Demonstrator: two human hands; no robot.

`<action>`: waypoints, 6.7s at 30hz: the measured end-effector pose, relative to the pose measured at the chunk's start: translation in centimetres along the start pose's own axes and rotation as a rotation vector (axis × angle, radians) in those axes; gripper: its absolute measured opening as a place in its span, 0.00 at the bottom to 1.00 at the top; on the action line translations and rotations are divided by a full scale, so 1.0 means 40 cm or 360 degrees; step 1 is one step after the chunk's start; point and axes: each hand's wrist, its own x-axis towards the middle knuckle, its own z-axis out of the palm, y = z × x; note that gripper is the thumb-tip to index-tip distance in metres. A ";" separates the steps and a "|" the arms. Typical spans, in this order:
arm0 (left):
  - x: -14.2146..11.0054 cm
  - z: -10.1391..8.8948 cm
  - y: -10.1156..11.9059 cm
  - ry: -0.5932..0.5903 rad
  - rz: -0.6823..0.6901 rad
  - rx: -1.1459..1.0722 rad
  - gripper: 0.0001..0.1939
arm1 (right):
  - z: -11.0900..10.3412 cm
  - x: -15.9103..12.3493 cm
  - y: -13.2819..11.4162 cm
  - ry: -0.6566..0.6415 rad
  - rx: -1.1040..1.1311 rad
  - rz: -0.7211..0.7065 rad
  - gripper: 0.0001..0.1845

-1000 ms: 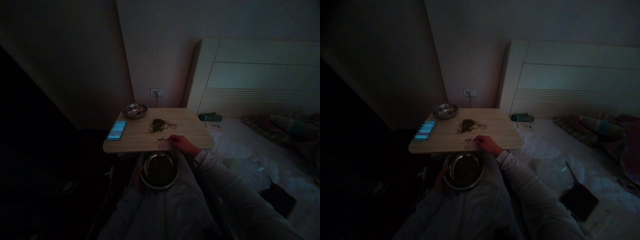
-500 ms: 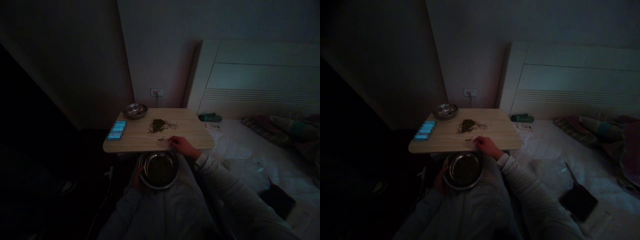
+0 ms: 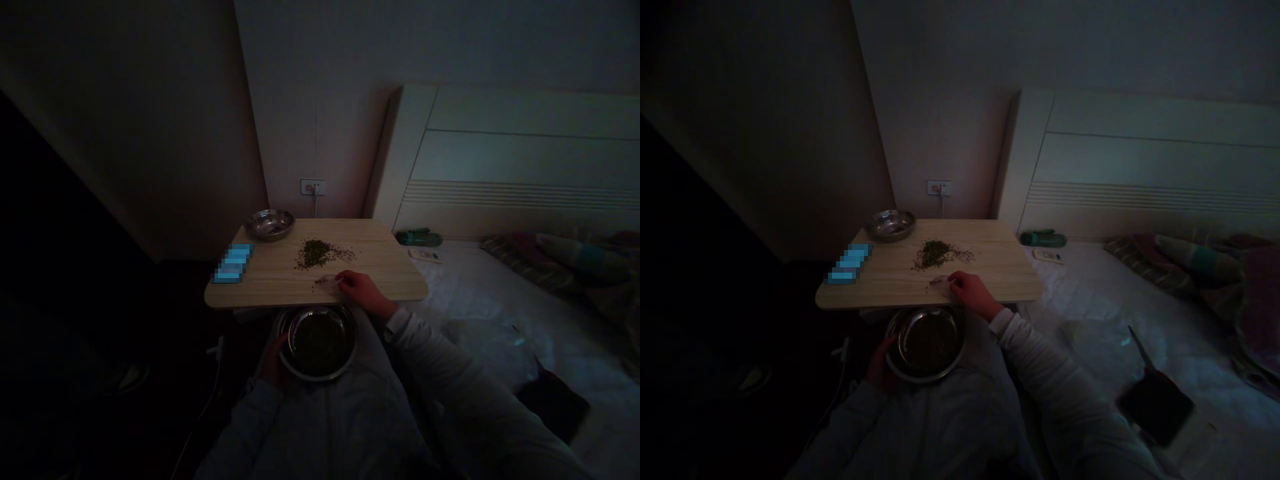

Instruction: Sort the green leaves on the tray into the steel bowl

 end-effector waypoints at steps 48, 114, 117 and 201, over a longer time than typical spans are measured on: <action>0.011 -0.012 -0.003 -0.0007 0.0005 0.0046 0.08 | 0.012 0.033 -0.001 0.0048 -0.0129 0.0031 0.14; 0.019 -0.035 -0.003 -0.0031 0.0034 0.0003 0.06 | 0.030 0.020 0.007 0.0037 0.0046 0.0047 0.13; 0.020 -0.041 -0.002 -0.0025 0.0053 -0.0008 0.05 | 0.024 0.018 0.005 -0.0004 0.0057 0.0031 0.14; 0.046 -0.069 -0.013 -0.0073 0.0167 0.0032 0.06 | 0.035 0.020 -0.004 -0.0056 0.0103 -0.0025 0.13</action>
